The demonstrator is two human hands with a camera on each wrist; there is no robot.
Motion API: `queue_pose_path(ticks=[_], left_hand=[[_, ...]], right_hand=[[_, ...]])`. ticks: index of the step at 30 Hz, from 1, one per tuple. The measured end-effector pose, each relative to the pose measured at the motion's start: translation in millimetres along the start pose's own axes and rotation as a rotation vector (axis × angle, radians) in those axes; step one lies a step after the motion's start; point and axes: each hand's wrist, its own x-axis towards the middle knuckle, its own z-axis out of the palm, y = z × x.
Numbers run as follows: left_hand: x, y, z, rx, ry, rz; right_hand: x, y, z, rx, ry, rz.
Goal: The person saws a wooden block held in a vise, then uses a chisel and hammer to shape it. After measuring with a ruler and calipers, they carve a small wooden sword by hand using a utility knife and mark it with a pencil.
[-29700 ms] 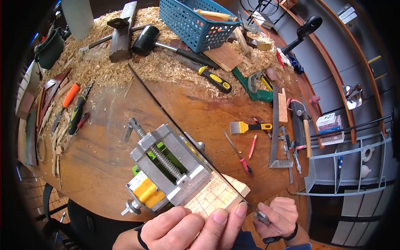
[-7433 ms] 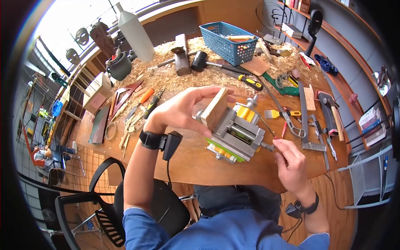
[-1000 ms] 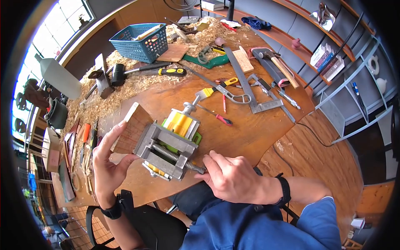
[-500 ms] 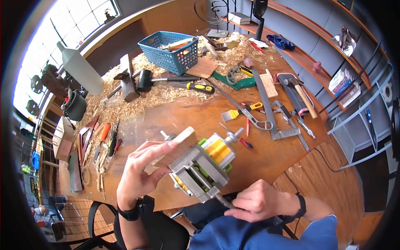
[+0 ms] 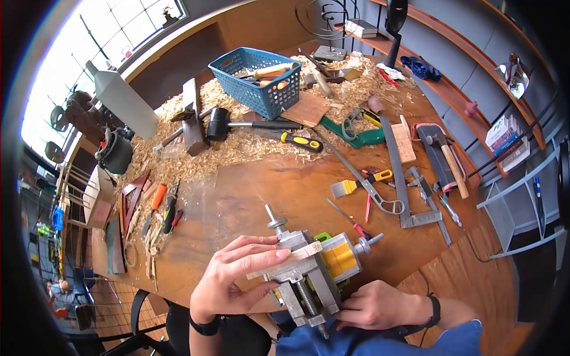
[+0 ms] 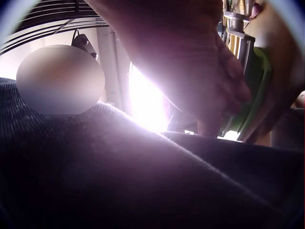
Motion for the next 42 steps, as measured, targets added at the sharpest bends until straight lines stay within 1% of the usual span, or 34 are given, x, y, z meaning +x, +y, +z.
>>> queue_pose_path(ticks=[3,5,6,7,9,10,11,13,15,17,19,21,23,25,26,27,28,29,30,31,34,35,36,37,39,42], left_hand=[[-2,5,0,0.004,0.012,-0.041],[-3,6,2,-0.010,0.018,-0.068],[-4,6,2,-0.018,0.005,-0.064],[-5,6,2,-0.019,0.016,-0.071],[-7,6,5,-0.021,0.024,-0.070],[-7,7,7,-0.017,0.041,-0.081],[-7,8,9,-0.036,0.060,-0.087],[-9,9,10,-0.069,0.095,-0.090],[-10,11,9,-0.074,0.100,-0.098],[-13,8,9,-0.074,0.105,-0.115],[-14,5,11,-0.104,0.105,-0.068],[-14,5,10,-0.110,0.108,-0.070],[-16,2,9,-0.084,0.092,-0.053],[-18,5,5,-0.070,0.105,-0.088],[-19,6,1,-0.054,0.116,-0.116],[-23,5,-4,-0.056,0.111,-0.119],[-29,4,-12,-0.019,0.117,-0.163],[-36,2,-21,0.018,0.125,-0.206],[-46,-5,-33,0.041,0.114,-0.321],[-56,-15,-43,0.137,0.152,-0.390],[-88,-67,-78,0.764,0.340,-0.511],[-87,-77,-89,0.935,0.349,-0.737],[-98,-103,-102,1.095,0.391,-0.812],[-105,-121,-113,1.132,0.413,-0.850],[-101,-129,-125,1.104,0.317,-1.032],[-106,-140,-127,1.052,0.331,-0.980]], right_hand=[[1,10,-10,0.023,-0.042,0.013],[1,14,-19,0.154,0.017,0.061],[0,16,-26,0.173,-0.005,0.096],[-1,18,-37,0.175,-0.017,0.090],[-4,19,-57,0.260,0.097,0.233],[-9,21,-63,0.276,0.183,0.330],[-13,22,-66,0.206,0.271,0.371],[-23,25,-60,0.079,0.490,0.519],[-32,35,-51,-0.055,0.636,0.573],[-50,49,-29,0.223,0.813,0.764],[-63,63,-16,0.234,0.815,0.765],[-76,80,-5,0.392,0.897,0.830],[-80,91,3,0.445,0.918,0.811],[-80,94,7,0.485,1.052,0.736],[-80,93,8,0.489,1.054,0.742],[-79,92,7,0.415,0.991,0.727],[-79,92,6,0.341,0.927,0.710],[-77,91,6,0.341,0.927,0.713],[-75,90,7,0.340,0.925,0.707],[-74,90,6,0.336,0.924,0.698],[-72,88,5,0.300,0.893,0.673],[-73,88,4,0.300,0.896,0.676],[-74,88,3,0.299,0.879,0.667],[-74,87,3,0.300,0.865,0.658],[-70,85,3,0.296,0.892,0.667],[-67,86,5,0.293,0.927,0.667]])
